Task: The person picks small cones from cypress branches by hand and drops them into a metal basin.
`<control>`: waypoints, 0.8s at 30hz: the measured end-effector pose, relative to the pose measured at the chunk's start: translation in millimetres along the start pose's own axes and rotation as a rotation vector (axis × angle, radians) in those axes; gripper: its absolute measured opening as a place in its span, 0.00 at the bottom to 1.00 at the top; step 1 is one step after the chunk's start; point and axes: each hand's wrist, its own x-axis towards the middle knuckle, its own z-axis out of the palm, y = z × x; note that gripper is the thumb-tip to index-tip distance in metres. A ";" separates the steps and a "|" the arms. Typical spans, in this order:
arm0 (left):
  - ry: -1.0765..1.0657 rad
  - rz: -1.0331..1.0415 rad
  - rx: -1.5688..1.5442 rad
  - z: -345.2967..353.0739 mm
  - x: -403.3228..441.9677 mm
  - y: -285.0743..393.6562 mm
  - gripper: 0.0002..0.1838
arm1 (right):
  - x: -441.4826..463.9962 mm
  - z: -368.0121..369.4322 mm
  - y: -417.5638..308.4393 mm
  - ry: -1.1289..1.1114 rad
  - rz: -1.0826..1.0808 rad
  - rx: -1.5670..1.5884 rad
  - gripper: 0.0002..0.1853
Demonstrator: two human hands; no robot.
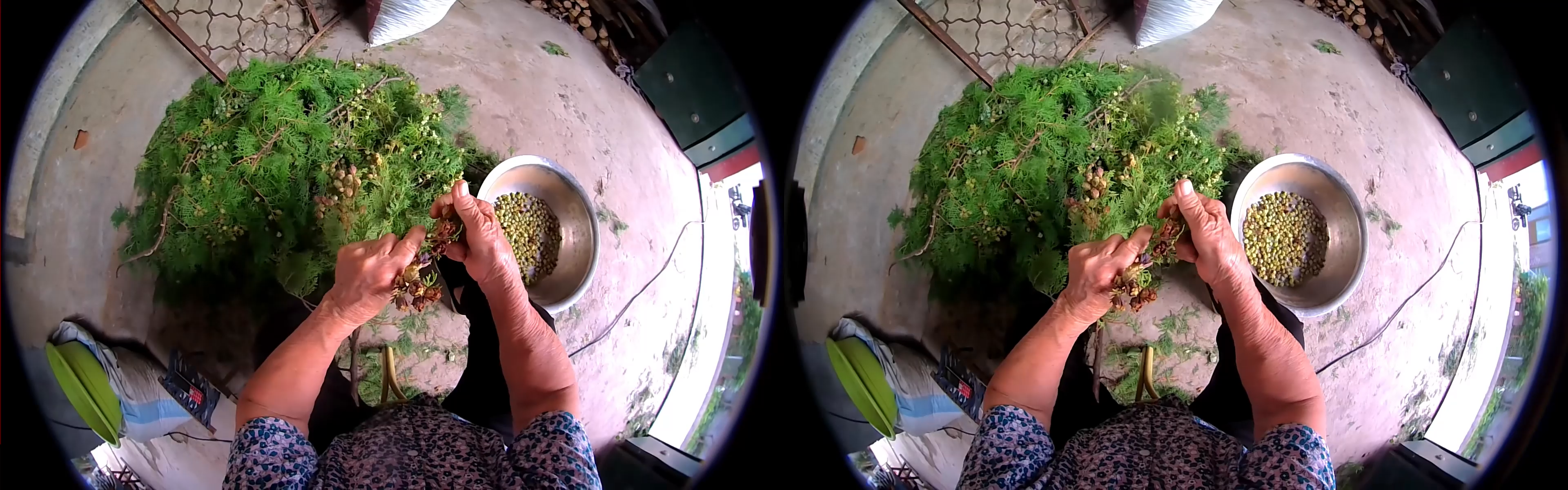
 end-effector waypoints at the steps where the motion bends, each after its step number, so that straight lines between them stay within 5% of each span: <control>1: -0.003 -0.007 0.020 1.1 0.7 0.3 0.22 | 0.9 -1.8 1.8 -0.033 -0.010 -0.023 0.24; 8: -0.031 0.019 0.033 -2.3 2.0 3.9 0.15 | 13.1 -8.5 5.7 0.039 0.020 -0.202 0.16; 10: -0.019 0.045 0.026 -4.1 -0.8 7.1 0.23 | 33.7 -36.8 16.1 0.232 0.041 0.121 0.14; 11: 0.046 0.017 -0.114 -5.2 -2.4 5.4 0.33 | 38.0 -49.9 8.5 0.265 -0.059 0.179 0.13; 12: 0.046 0.016 -0.114 -3.5 -3.0 3.1 0.33 | 39.7 -55.8 1.0 0.295 -0.159 0.237 0.12; 15: 0.075 0.041 0.040 2.5 -4.5 -5.3 0.15 | 32.0 -39.7 -5.2 0.259 -0.120 0.369 0.07; 17: 0.060 0.046 0.036 3.5 -4.0 -6.2 0.13 | 22.9 -40.4 -4.2 0.203 -0.113 0.375 0.06; 19: 0.051 0.047 0.041 2.7 -1.7 -8.8 0.13 | 10.3 -42.0 -8.9 -0.219 -0.233 0.311 0.07; 20: 0.033 0.023 0.037 1.8 0.4 -8.6 0.12 | -2.9 -33.0 -18.6 -0.170 -0.158 0.126 0.13; 22: 0.015 0.001 0.030 -1.4 3.5 -5.3 0.12 | -4.0 -24.4 -12.5 -0.174 -0.409 -0.424 0.20; 24: -0.021 -0.049 -0.069 -6.2 4.9 -2.0 0.13 | -8.9 -21.2 -14.9 -0.254 -0.342 -0.621 0.30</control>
